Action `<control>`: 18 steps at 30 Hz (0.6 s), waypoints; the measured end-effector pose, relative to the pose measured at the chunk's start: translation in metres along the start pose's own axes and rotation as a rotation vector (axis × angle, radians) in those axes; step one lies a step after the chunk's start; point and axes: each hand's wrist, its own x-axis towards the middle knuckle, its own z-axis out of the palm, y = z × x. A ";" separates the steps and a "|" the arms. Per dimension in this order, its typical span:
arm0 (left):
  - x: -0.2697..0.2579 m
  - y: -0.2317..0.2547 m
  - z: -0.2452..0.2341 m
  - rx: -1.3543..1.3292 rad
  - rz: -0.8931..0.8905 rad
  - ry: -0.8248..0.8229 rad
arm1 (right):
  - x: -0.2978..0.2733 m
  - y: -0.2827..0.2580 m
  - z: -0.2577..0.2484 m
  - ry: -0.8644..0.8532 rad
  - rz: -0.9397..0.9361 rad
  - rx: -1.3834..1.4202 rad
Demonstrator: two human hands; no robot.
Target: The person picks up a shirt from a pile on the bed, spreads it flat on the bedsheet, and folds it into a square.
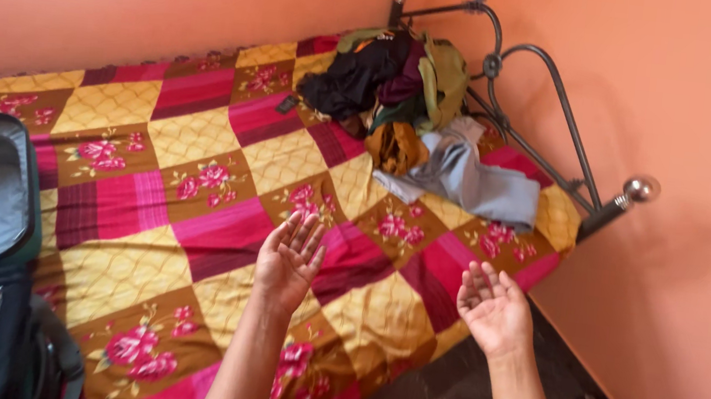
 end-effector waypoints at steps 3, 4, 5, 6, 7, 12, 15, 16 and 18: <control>0.038 0.002 0.013 -0.042 0.023 -0.011 | 0.049 -0.010 0.000 -0.019 0.048 0.046; 0.046 0.005 0.017 -0.049 0.034 -0.017 | 0.058 -0.011 0.001 -0.032 0.048 0.039; 0.054 0.008 0.022 -0.017 0.041 0.036 | 0.067 -0.010 0.003 0.010 0.068 0.024; 0.065 0.012 0.029 0.015 0.047 0.090 | 0.081 -0.012 0.009 0.052 0.088 0.009; 0.074 0.014 0.032 0.010 0.049 0.088 | 0.091 -0.013 0.011 0.049 0.086 0.005; 0.101 0.014 0.043 0.028 0.122 0.160 | 0.133 -0.022 0.016 0.154 0.107 -0.002; 0.107 0.011 0.045 0.025 0.106 0.197 | 0.163 -0.029 0.014 0.141 0.129 0.002; 0.115 0.011 0.047 0.020 0.112 0.196 | 0.177 -0.034 0.013 0.134 0.130 -0.003; 0.119 0.009 0.040 0.028 0.146 0.274 | 0.198 -0.035 0.004 0.133 0.144 0.034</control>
